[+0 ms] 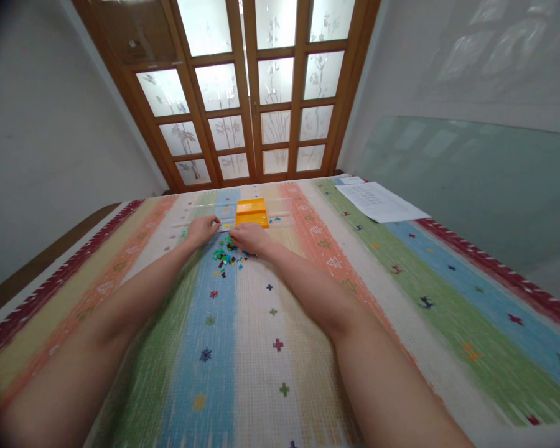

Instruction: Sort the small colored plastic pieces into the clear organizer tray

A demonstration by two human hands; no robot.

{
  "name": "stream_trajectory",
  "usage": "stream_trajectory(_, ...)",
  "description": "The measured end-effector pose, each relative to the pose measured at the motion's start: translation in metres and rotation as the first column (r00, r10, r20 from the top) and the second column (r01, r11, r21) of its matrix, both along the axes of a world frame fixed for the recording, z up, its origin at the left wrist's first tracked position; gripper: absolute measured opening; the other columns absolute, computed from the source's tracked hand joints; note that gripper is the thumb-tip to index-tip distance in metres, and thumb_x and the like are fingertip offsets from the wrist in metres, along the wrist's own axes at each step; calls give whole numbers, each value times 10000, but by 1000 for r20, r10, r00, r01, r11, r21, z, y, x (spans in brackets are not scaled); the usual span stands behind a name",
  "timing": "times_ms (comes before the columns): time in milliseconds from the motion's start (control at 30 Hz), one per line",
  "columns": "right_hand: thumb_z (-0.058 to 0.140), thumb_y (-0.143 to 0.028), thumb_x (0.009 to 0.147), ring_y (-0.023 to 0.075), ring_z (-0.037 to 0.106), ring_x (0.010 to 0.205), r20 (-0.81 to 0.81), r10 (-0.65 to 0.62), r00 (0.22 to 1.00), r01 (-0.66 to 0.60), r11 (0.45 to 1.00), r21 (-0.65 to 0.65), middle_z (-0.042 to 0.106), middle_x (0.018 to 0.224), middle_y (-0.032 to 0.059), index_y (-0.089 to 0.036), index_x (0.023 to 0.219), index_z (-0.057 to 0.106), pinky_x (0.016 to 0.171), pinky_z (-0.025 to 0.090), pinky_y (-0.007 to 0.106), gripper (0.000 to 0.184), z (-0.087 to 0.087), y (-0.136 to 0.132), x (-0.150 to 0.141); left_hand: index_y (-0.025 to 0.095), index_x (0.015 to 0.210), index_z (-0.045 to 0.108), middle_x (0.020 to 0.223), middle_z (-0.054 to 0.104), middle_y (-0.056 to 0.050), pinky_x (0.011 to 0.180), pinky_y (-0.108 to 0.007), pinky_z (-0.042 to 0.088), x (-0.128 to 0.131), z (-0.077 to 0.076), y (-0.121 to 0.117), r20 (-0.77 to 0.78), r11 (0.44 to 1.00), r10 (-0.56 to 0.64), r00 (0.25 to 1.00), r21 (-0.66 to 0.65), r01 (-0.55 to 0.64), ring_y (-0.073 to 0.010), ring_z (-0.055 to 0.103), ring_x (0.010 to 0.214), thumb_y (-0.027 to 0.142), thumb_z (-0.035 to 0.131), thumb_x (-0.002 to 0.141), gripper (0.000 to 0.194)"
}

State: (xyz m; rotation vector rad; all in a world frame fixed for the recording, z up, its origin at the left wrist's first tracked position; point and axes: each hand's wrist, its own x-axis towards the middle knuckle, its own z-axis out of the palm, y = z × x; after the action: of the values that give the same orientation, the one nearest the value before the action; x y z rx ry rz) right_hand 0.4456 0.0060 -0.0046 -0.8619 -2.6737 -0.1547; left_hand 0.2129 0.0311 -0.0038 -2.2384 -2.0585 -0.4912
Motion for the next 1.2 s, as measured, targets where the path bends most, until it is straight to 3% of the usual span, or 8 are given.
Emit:
stream_trajectory(167, 590, -261, 998, 182, 593, 848, -42, 218, 975, -221, 972, -86, 722, 982, 68, -198, 1010, 739, 732, 340, 277, 162, -3, -1, -5, 232, 1143, 773, 883, 739, -61, 707, -285, 402, -4, 0, -7, 86, 997, -64, 994, 44, 61, -221, 650, 819, 425, 537, 970, 351)
stream_trajectory(300, 604, -258, 998, 175, 574, 841, -66, 292, 954, -298, 949, -105, 703, 960, 59, -197, 995, 742, 740, 347, 274, 151, -5, -4, -8, 226, 1133, 780, 847, 724, -53, 688, -282, 379, -5, -4, -21, 118, 996, -82, 990, 50, 77, -208, 633, 788, 405, 534, 966, 347)
stream_trajectory(567, 601, -283, 1013, 184, 566, 877, 1, 280, 960, -279, 956, -84, 686, 970, 66, -195, 962, 725, 769, 351, 279, 160, -4, -10, -14, 255, 1115, 785, 826, 732, -35, 703, -284, 400, -19, -8, -60, 53, 984, -174, 983, -34, 176, -204, 647, 772, 425, 553, 951, 331)
stream_trajectory(700, 594, -274, 1016, 191, 571, 912, 30, 244, 969, -240, 965, -101, 689, 987, 69, -192, 998, 719, 783, 356, 281, 151, -3, -12, -17, 254, 1131, 784, 829, 743, -43, 707, -290, 422, -34, -7, -74, 53, 983, -164, 985, -73, 168, -215, 666, 782, 441, 534, 955, 359)
stream_trajectory(1033, 583, -238, 1000, 188, 569, 887, 20, 211, 977, -205, 966, -160, 693, 970, 71, -182, 988, 737, 774, 366, 276, 164, -2, -15, -15, 277, 1118, 789, 843, 761, -40, 730, -289, 433, -27, -17, -77, 30, 965, -248, 968, -85, 249, -217, 685, 803, 423, 554, 955, 321)
stream_trajectory(1200, 604, -224, 972, 188, 579, 920, -45, 174, 984, -179, 970, -167, 694, 993, 71, -183, 1003, 740, 792, 370, 269, 145, -2, -4, -14, 270, 1117, 788, 859, 770, -43, 742, -294, 445, -27, -17, -78, 24, 956, -281, 959, -83, 282, -221, 689, 819, 417, 548, 962, 322)
